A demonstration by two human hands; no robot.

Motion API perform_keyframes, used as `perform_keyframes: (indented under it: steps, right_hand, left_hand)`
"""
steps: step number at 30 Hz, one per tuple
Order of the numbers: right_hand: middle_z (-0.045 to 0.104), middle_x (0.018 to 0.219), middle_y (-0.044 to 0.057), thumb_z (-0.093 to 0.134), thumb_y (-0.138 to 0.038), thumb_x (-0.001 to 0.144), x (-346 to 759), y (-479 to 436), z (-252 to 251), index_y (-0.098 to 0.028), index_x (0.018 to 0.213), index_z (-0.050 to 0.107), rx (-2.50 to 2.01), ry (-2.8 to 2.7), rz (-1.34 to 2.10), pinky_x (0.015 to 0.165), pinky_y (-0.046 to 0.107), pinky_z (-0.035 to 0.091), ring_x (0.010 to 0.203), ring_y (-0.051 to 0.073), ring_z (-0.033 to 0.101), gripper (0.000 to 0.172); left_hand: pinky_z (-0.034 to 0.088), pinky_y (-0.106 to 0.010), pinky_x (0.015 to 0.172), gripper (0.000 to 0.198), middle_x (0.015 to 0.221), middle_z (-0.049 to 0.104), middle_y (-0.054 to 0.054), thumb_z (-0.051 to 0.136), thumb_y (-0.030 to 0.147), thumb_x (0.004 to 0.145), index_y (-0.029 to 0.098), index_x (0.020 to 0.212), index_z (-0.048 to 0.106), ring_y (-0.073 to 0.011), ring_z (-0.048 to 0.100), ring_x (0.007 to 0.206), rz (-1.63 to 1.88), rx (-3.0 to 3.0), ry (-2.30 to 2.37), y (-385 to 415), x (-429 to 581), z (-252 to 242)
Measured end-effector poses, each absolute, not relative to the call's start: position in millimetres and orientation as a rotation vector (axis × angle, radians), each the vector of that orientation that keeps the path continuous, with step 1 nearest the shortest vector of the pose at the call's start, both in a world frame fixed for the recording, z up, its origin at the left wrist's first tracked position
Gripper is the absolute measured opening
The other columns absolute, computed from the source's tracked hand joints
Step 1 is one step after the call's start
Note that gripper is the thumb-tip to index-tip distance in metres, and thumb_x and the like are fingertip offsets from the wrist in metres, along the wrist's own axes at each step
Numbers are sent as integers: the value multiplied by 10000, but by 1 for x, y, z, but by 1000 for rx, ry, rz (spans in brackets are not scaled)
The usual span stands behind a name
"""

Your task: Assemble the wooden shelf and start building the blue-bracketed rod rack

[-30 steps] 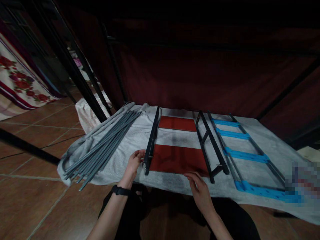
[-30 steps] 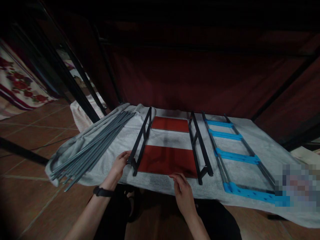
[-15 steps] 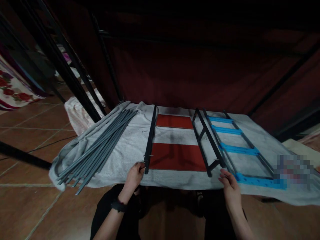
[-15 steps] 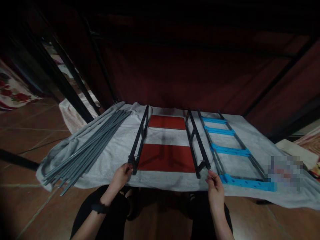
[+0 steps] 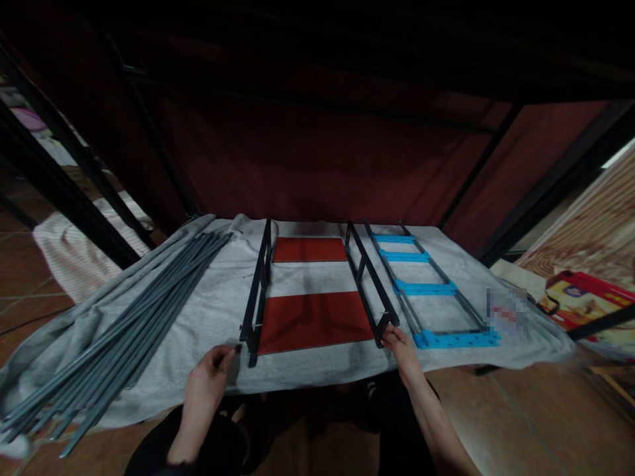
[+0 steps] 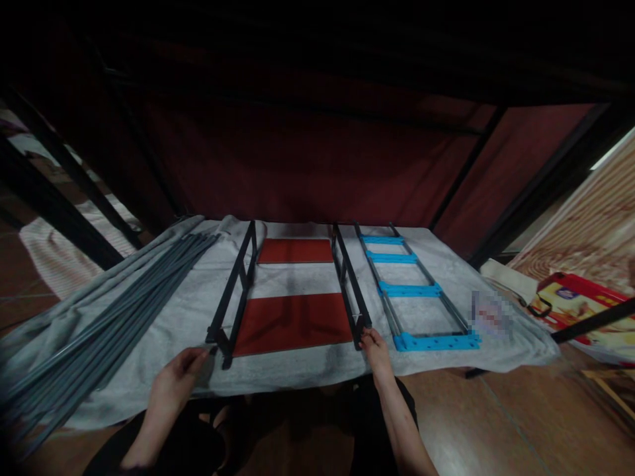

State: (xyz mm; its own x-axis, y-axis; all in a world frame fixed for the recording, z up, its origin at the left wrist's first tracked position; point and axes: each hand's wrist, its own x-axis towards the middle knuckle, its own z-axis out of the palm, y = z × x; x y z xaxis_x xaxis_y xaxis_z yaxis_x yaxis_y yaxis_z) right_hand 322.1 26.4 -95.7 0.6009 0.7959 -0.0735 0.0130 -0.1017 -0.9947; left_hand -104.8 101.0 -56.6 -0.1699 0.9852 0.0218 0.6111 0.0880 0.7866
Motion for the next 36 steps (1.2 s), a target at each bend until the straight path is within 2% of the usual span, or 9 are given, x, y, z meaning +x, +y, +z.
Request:
perform_keyframes:
  steps: [2,5,9,12,18,22,26,31,36]
  right_hand:
    - [645,717,17,563,-401,685,323,26,-97,-182,759,637,-1590,-832,689,673,324,498,722,197,594,243]
    - [664,782,25,528,-360,718,318,28,-101,-192,816,656,-1665,-991,581,732,341,499,793,210,608,234]
    - [684,1004,93,549,-387,769,308,34,-107,-168,1037,660,-1667,-1058,482,866,383,483,976,245,616,363]
    - [691,988,117,511,-461,830,305,35,-106,-164,1021,664,-1692,-1073,452,857,384,488,969,259,630,385]
    - [705,915,107,450,-505,878,304,33,-102,-214,1019,644,-1811,-1094,373,771,382,491,937,297,659,378]
    - [706,878,130,399,-513,904,302,33,-102,-203,1031,621,-1812,-1102,327,726,400,487,882,319,671,402]
    - [698,780,151,364,-514,915,298,32,-102,-182,963,628,-1876,-1151,235,685,402,478,776,326,674,427]
    - [705,824,175,293,-389,951,294,32,-92,-104,1092,576,-2092,-1200,288,724,382,471,836,314,682,425]
    - [707,876,198,266,-321,965,294,32,-82,-54,1169,528,-2209,-1242,411,769,380,456,902,321,679,427]
  left_hand:
    - [500,-311,571,229,825,702,-41,516,444,811,247,874,616,-232,656,701,1072,1620,1948,69,-85,-43]
    - [523,-366,791,212,967,699,-64,472,386,873,281,947,640,-237,650,881,1047,2169,1460,42,-24,-21]
    - [463,-409,933,366,1189,628,-123,433,322,912,212,1237,558,-250,579,1094,990,2439,1222,93,79,-9]
    - [468,-382,876,433,1149,635,-193,526,348,864,105,1221,556,-272,603,1053,690,2523,1352,163,131,-19]
    - [464,-392,846,493,1143,639,-151,700,501,676,171,1037,641,-301,604,1044,-62,2612,1267,230,158,-43]
    - [472,-401,833,675,1168,620,-143,790,529,506,181,1060,625,-329,580,1080,-172,2598,1302,240,164,-41]
    - [476,-400,843,734,1223,592,-167,796,530,481,167,1095,626,-343,585,1087,-325,2535,1303,247,172,-33]
    - [448,-440,930,919,1327,546,-178,815,543,414,179,1222,566,-376,533,1183,-429,2474,1318,250,180,-24]
    - [480,-337,893,842,1193,653,-141,835,449,446,135,1185,585,-317,603,1104,-420,2384,1229,255,183,-14]
